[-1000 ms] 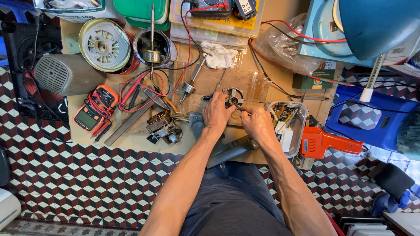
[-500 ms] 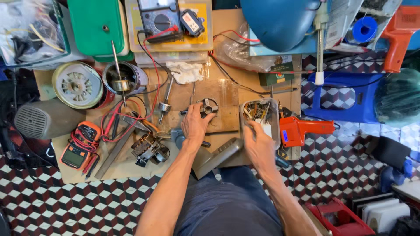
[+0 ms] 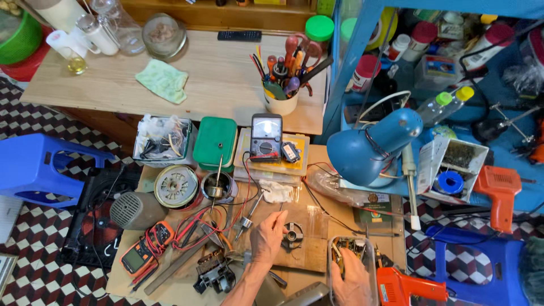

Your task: The person disassembles a small electrical component, likely a fan motor, using a hammer and screwdriver to remove parts. They clean the component with a cloth and use a multimeter to test electrical continuity. The person then reassembles the component and tests it again.

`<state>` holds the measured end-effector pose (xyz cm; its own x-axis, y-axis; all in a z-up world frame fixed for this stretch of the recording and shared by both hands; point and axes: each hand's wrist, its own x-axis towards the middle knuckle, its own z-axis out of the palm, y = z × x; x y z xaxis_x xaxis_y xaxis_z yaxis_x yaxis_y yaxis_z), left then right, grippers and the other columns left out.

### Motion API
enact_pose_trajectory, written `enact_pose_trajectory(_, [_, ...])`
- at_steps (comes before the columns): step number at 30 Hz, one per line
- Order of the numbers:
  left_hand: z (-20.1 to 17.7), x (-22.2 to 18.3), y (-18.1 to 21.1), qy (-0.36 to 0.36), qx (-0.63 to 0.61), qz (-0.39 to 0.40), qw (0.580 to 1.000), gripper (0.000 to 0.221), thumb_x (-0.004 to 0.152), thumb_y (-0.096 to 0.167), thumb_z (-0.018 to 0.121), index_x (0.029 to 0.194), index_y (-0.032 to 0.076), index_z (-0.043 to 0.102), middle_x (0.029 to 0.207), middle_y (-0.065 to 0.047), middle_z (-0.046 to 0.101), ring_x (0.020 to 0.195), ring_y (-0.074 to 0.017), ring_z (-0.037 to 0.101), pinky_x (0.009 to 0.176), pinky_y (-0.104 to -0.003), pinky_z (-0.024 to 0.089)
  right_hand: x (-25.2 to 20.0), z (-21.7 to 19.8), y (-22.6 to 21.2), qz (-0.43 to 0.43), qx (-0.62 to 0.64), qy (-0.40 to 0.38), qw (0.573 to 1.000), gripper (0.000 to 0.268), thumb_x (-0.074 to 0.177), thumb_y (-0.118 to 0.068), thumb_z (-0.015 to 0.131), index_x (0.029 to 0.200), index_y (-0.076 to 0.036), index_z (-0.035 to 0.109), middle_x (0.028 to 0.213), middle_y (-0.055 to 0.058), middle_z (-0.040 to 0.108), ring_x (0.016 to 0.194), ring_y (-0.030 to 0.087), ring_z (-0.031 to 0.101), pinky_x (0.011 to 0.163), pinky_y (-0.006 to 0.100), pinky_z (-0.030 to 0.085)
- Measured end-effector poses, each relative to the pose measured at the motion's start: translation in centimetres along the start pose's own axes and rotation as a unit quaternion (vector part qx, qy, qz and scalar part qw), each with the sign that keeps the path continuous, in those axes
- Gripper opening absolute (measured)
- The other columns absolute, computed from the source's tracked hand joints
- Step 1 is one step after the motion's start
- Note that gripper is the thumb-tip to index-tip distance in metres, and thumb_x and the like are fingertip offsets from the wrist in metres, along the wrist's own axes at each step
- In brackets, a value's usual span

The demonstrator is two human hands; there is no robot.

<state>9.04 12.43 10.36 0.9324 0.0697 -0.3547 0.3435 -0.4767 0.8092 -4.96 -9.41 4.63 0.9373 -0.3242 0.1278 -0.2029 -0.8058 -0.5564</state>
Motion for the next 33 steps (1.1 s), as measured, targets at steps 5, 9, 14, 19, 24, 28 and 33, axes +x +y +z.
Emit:
enact_pose_trajectory(5, [-3.8, 5.0, 1.8, 0.039, -0.026, 0.106, 0.993, 0.03, 0.102, 0.03, 0.051, 0.119, 0.016, 0.07, 0.094, -0.008, 0.079, 0.081, -0.026, 0.077, 0.069, -0.038, 0.058, 5.6, 0.6, -10.2, -0.061, 0.039, -0.073, 0.995, 0.048, 0.086, -0.019, 0.071, 0.131, -0.004, 0.06, 0.131, 0.018, 0.063, 0.122, 0.035, 0.06, 0.101, 0.042, 0.047])
enact_pose_trajectory(9, [-6.0, 13.3, 2.2, 0.112, -0.051, 0.25, 0.96, 0.032, 0.1, 0.02, 0.054, 0.127, 0.01, 0.067, 0.108, -0.014, 0.077, 0.092, -0.0297, 0.076, 0.074, -0.039, 0.059, 10.3, 0.8, -16.6, -0.068, 0.064, -0.064, 0.994, 0.047, 0.088, -0.019, 0.071, 0.131, -0.004, 0.06, 0.131, 0.019, 0.063, 0.121, 0.037, 0.06, 0.099, 0.042, 0.049])
enact_pose_trajectory(14, [-7.6, 25.2, 3.4, 0.136, -0.051, 0.264, 0.954, 0.031, 0.096, 0.022, 0.061, 0.123, 0.007, 0.068, 0.109, -0.017, 0.076, 0.094, -0.0319, 0.076, 0.079, -0.039, 0.059, 16.9, 2.4, -22.7, -0.042, 0.076, -0.026, 0.996, 0.045, 0.089, -0.021, 0.07, 0.13, -0.004, 0.062, 0.124, 0.019, 0.066, 0.113, 0.034, 0.066, 0.094, 0.041, 0.052])
enact_pose_trajectory(19, [-8.1, 34.0, 5.6, 0.101, -0.133, 0.223, 0.96, 0.03, 0.099, 0.023, 0.06, 0.123, 0.007, 0.071, 0.116, -0.015, 0.077, 0.098, -0.0287, 0.076, 0.084, -0.037, 0.059, 24.9, 4.1, -26.0, 0.025, 0.076, -0.017, 0.997, 0.045, 0.093, -0.021, 0.069, 0.135, -0.006, 0.061, 0.112, 0.015, 0.072, 0.105, 0.025, 0.072, 0.089, 0.039, 0.054])
enact_pose_trajectory(24, [-8.3, 37.5, 7.8, 0.033, -0.124, 0.174, 0.976, 0.034, 0.097, 0.021, 0.062, 0.128, 0.011, 0.068, 0.12, -0.011, 0.074, 0.093, -0.0226, 0.075, 0.081, -0.035, 0.059, 33.7, 7.3, -27.5, 0.034, 0.101, -0.004, 0.994, 0.046, 0.095, -0.023, 0.066, 0.137, -0.004, 0.058, 0.126, 0.015, 0.067, 0.099, 0.025, 0.071, 0.084, 0.04, 0.056])
enact_pose_trajectory(28, [-8.4, 38.6, 9.8, 0.0, -0.087, 0.238, 0.967, 0.045, 0.091, 0.015, 0.067, 0.135, 0.012, 0.061, 0.122, -0.009, 0.07, 0.087, -0.0206, 0.073, 0.079, -0.036, 0.058, 38.1, 9.4, -26.8, 0.081, 0.14, 0.087, 0.983, 0.052, 0.095, -0.027, 0.067, 0.137, 0.0, 0.052, 0.122, 0.016, 0.068, 0.101, 0.023, 0.071, 0.085, 0.039, 0.055])
enact_pose_trajectory(33, [-7.2, 39.5, 10.8, 0.003, -0.052, 0.251, 0.967, 0.035, 0.092, 0.018, 0.072, 0.126, 0.014, 0.066, 0.124, -0.009, 0.069, 0.088, -0.023, 0.072, 0.08, -0.04, 0.057, 41.8, 10.3, -25.1, 0.084, 0.15, 0.114, 0.978, 0.053, 0.097, -0.03, 0.073, 0.134, 0.001, 0.052, 0.118, 0.014, 0.068, 0.097, 0.021, 0.069, 0.085, 0.037, 0.054])
